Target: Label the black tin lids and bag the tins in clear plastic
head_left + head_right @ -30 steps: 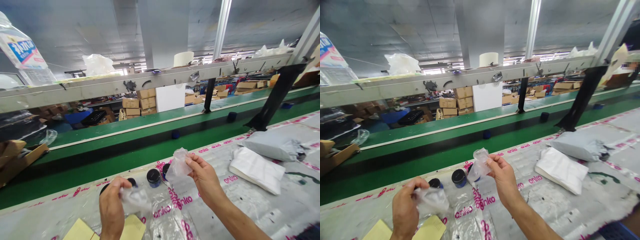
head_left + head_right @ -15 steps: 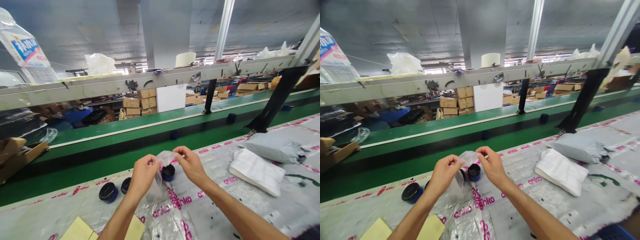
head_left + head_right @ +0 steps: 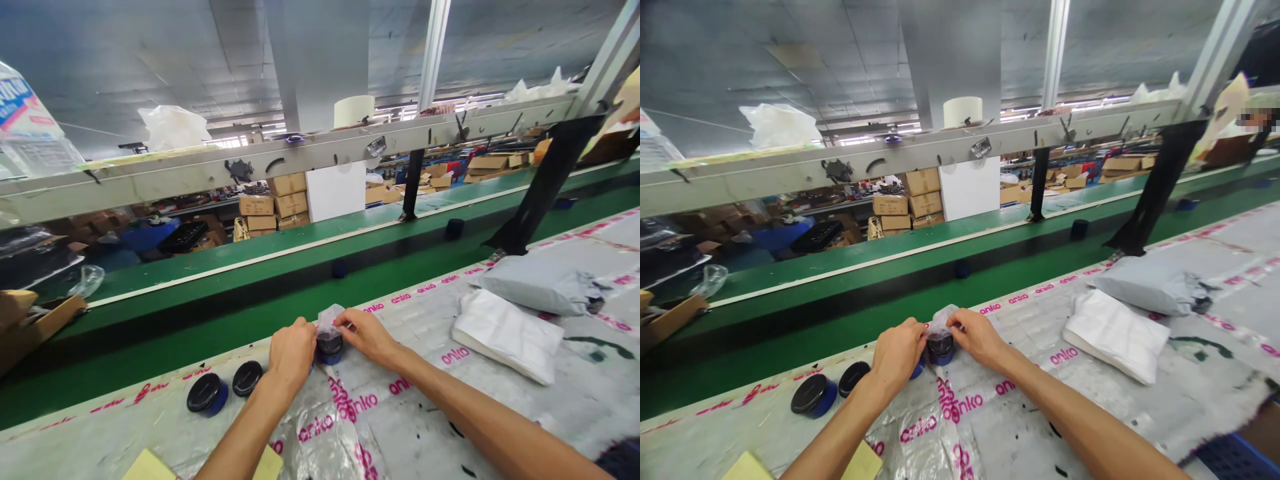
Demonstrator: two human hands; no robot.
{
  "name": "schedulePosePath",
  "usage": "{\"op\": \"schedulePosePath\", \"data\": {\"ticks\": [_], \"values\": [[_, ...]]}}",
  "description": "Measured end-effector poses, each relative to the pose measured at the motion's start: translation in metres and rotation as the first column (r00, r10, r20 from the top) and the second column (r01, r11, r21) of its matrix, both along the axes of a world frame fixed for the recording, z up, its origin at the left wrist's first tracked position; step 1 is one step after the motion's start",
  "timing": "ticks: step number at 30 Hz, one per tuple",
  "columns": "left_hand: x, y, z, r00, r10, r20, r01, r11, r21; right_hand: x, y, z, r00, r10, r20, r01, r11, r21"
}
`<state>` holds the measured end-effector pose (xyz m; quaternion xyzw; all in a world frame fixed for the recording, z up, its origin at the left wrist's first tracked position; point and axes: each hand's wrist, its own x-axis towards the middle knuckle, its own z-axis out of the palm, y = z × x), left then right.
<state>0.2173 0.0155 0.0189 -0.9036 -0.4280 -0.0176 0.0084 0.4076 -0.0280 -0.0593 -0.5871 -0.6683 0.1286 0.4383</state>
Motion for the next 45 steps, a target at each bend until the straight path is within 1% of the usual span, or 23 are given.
{"op": "schedulePosePath", "data": {"ticks": [4,11,13,15,17,19,22,24,27,30,33,36,39,41,43,45], "values": [[-0.005,-0.010,0.000,0.993,-0.047,-0.104,0.050,0.998,0.026,0.003,-0.016,-0.002,0.995,0.008,0.100,-0.010,1.000,0.020],[-0.012,-0.014,-0.007,0.970,-0.143,-0.199,0.156,0.986,0.054,0.006,-0.036,-0.006,0.958,0.092,0.273,-0.111,0.992,0.057],[-0.012,-0.015,-0.009,0.960,-0.165,-0.226,0.181,0.982,0.053,0.006,-0.039,-0.006,0.929,0.109,0.353,-0.149,0.985,0.088],[-0.011,-0.018,-0.010,0.948,-0.186,-0.259,0.204,0.978,0.044,0.005,-0.039,-0.006,0.873,0.117,0.473,-0.181,0.979,0.092],[-0.008,-0.022,-0.012,0.935,-0.204,-0.290,0.224,0.974,0.038,0.002,-0.038,-0.004,0.805,0.121,0.581,-0.171,0.985,0.030],[-0.004,-0.027,-0.013,0.927,-0.207,-0.313,0.232,0.972,0.044,-0.003,-0.037,-0.001,0.755,0.135,0.642,-0.132,0.990,-0.052],[0.003,-0.030,-0.015,0.923,-0.193,-0.332,0.228,0.971,0.068,-0.011,-0.035,0.006,0.726,0.156,0.670,-0.091,0.987,-0.131],[0.006,-0.027,-0.015,0.924,-0.187,-0.334,0.226,0.971,0.080,-0.014,-0.034,0.013,0.731,0.160,0.663,-0.057,0.983,-0.174],[0.009,-0.015,-0.013,0.930,-0.175,-0.324,0.212,0.974,0.084,-0.018,-0.029,0.026,0.780,0.159,0.605,0.001,0.967,-0.255],[0.013,0.000,-0.008,0.943,-0.132,-0.307,0.163,0.984,0.077,-0.014,-0.015,0.036,0.865,0.163,0.475,0.021,0.933,-0.358],[0.021,0.010,-0.002,0.954,-0.100,-0.284,0.123,0.990,0.065,-0.004,0.001,0.035,0.939,0.125,0.320,0.021,0.909,-0.416],[0.029,0.014,0.004,0.963,-0.092,-0.255,0.104,0.994,0.036,0.003,0.009,0.026,0.974,0.068,0.214,0.022,0.920,-0.392],[0.035,0.014,0.007,0.971,-0.064,-0.230,0.067,0.998,0.009,0.005,0.006,0.015,0.988,0.015,0.154,0.035,0.948,-0.315],[0.036,0.015,0.006,0.975,-0.044,-0.216,0.042,0.999,-0.015,0.004,0.003,0.010,0.992,-0.034,0.122,0.065,0.963,-0.262],[0.036,0.017,0.005,0.981,-0.024,-0.192,0.016,0.999,-0.040,0.003,0.003,0.010,0.993,-0.083,0.080,0.100,0.965,-0.241],[0.037,0.023,0.005,0.989,-0.001,-0.150,-0.008,0.998,-0.064,0.002,0.007,0.014,0.991,-0.128,0.031,0.132,0.961,-0.243]]}}
